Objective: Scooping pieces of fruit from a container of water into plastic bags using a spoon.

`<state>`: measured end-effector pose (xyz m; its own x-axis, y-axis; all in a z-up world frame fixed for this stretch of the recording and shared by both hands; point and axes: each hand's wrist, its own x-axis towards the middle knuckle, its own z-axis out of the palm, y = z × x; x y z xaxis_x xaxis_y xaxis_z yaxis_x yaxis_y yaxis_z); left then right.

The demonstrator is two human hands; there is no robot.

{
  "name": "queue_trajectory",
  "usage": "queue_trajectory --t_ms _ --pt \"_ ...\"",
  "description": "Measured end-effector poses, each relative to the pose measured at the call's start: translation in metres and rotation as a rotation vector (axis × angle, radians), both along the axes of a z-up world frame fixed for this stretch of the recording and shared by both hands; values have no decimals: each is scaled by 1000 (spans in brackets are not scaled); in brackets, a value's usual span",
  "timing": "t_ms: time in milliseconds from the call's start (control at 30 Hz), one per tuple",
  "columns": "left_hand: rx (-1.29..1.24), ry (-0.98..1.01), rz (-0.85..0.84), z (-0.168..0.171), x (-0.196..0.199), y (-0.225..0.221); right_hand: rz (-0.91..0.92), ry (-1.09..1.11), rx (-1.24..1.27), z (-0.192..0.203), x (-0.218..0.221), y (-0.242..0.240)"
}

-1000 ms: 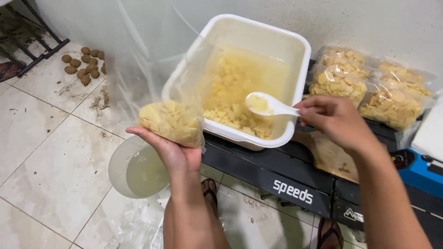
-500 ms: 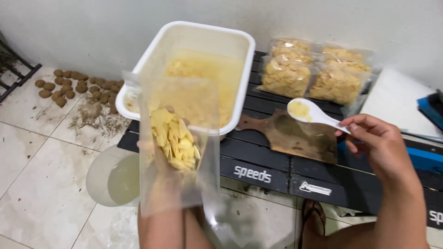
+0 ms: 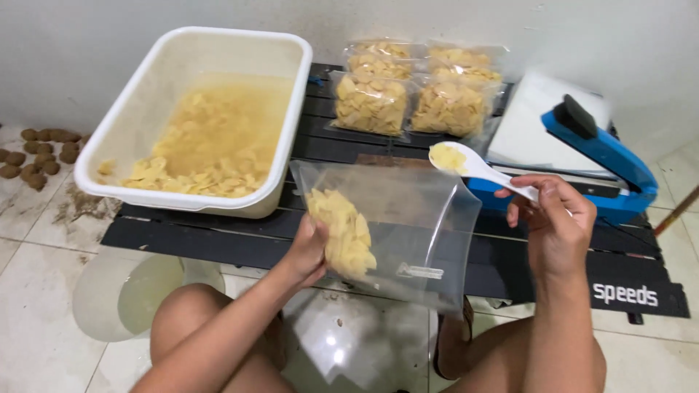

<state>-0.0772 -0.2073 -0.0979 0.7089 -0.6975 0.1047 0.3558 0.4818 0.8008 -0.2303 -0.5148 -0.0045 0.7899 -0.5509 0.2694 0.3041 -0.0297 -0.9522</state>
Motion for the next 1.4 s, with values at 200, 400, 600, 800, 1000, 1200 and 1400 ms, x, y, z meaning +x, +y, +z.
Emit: queue_trajectory --t_ms 200,400,600,800,1000,1200,1400 --pt "44 167 -87 -4 26 -32 -187 -101 -66 -1 -2 -7" --pt "11 219 -30 -4 13 -38 -296 -188 -31 21 -2 1" --pt "-36 381 14 -5 3 -34 -433 -170 -107 57 -23 26" --pt "-29 379 106 8 2 -37 -345 -44 -197 78 -24 56" --pt "-41 384 141 15 -1 -39 -292 -4 -195 75 1 74" --pt "-85 236 90 8 0 -41 -202 221 -308 85 17 103" --pt "-140 254 60 1 2 -44 -151 317 -277 82 31 109"
